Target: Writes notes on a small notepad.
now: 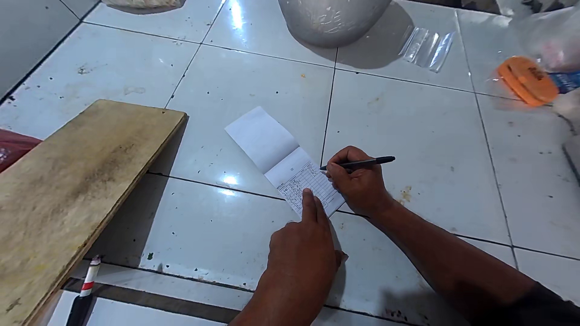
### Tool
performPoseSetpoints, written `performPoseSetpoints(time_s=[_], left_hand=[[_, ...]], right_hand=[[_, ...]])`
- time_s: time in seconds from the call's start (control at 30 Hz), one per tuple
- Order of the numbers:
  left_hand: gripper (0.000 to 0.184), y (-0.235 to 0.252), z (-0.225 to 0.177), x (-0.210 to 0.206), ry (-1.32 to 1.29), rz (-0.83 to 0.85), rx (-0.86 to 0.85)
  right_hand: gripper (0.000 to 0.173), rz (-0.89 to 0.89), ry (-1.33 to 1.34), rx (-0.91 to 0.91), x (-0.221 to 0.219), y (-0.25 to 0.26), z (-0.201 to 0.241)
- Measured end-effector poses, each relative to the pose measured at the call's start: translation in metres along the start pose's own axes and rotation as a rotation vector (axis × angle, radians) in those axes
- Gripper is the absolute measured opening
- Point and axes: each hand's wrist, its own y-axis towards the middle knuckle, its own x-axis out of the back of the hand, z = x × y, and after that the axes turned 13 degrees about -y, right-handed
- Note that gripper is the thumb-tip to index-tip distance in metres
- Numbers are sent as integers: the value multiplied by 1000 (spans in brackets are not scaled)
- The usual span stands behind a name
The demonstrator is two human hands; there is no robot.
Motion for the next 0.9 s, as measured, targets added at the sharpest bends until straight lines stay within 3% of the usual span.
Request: performPoseSetpoints(time_s=[0.4,0.9], left_hand=[[102,-6,-3,-4,6,-19,14],[111,-13,-11,2,16,44,108]], right_hand=[[8,17,27,-56,-2,-2,6],[7,12,43,-59,-2,-2,9]])
